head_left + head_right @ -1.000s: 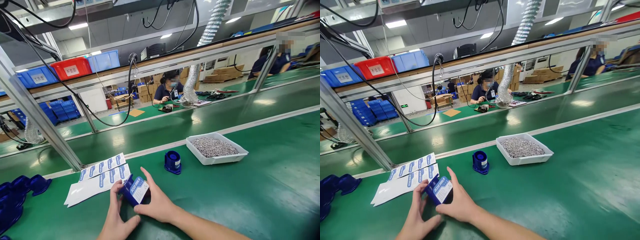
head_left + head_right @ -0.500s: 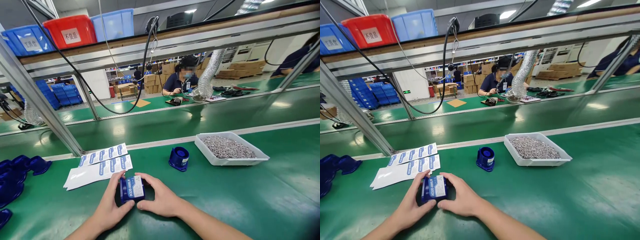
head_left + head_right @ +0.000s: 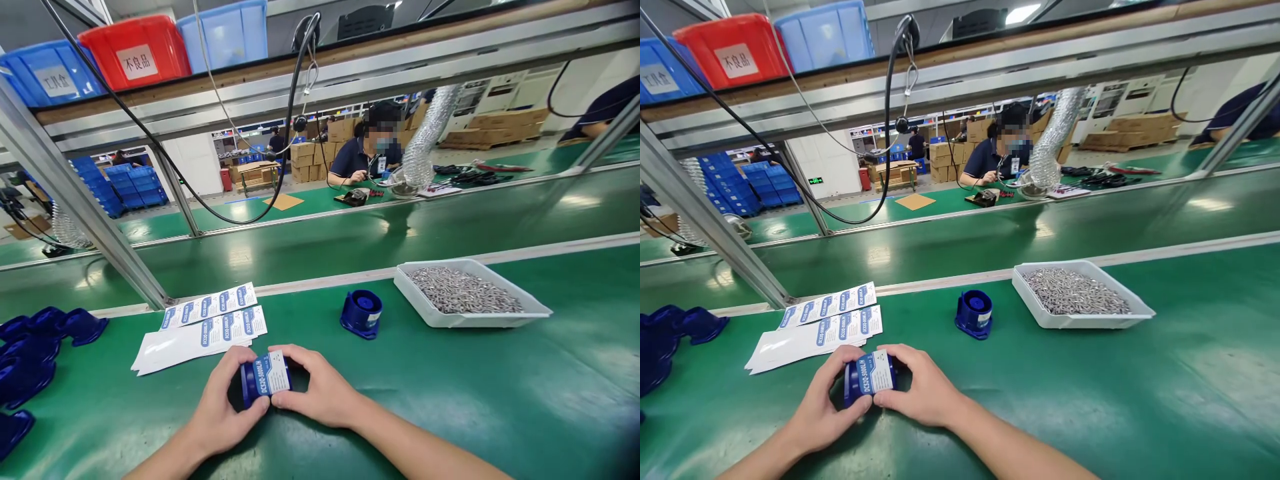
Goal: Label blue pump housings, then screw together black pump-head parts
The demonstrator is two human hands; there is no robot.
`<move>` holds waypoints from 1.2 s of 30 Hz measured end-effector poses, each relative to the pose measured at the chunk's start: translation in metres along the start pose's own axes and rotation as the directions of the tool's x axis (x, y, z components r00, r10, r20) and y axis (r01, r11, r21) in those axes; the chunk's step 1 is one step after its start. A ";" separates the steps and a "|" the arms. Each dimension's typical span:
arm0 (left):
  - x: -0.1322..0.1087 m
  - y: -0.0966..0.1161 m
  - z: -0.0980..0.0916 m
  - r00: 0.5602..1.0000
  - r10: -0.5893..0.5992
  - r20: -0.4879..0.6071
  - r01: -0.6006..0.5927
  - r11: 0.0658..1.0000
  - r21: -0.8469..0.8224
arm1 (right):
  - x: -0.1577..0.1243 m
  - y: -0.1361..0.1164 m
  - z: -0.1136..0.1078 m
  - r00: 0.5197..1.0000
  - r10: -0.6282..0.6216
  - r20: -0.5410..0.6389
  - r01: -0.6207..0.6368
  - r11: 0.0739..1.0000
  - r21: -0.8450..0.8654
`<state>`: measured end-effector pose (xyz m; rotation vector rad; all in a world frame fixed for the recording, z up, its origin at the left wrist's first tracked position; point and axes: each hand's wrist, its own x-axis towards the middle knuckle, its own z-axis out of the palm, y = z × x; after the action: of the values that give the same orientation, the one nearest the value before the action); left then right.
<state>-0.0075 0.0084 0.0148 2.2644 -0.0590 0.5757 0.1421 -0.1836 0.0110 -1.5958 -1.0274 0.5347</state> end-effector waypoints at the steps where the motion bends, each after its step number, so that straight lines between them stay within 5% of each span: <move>1: 0.000 0.000 0.000 1.000 0.006 -0.005 -0.006 1.000 -0.002 | 0.000 0.000 0.000 1.000 0.001 -0.004 -0.001 1.000 0.007; 14: 0.001 0.012 0.005 0.996 -0.064 -0.064 0.059 0.996 -0.073 | -0.006 0.007 0.001 0.988 0.153 -0.032 -0.153 0.988 0.011; 21: 0.002 0.015 0.003 0.984 -0.178 -0.029 0.173 0.977 -0.128 | 0.004 0.001 0.000 0.993 0.117 0.003 -0.115 0.973 0.199; 36: 0.008 0.023 0.004 0.942 -0.334 0.002 0.327 0.921 -0.214 | 0.001 -0.003 -0.002 0.986 0.163 0.022 -0.164 0.953 0.255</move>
<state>-0.0043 -0.0090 0.0315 1.9975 0.2652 0.4059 0.1430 -0.1833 0.0148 -1.4558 -0.7943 0.7500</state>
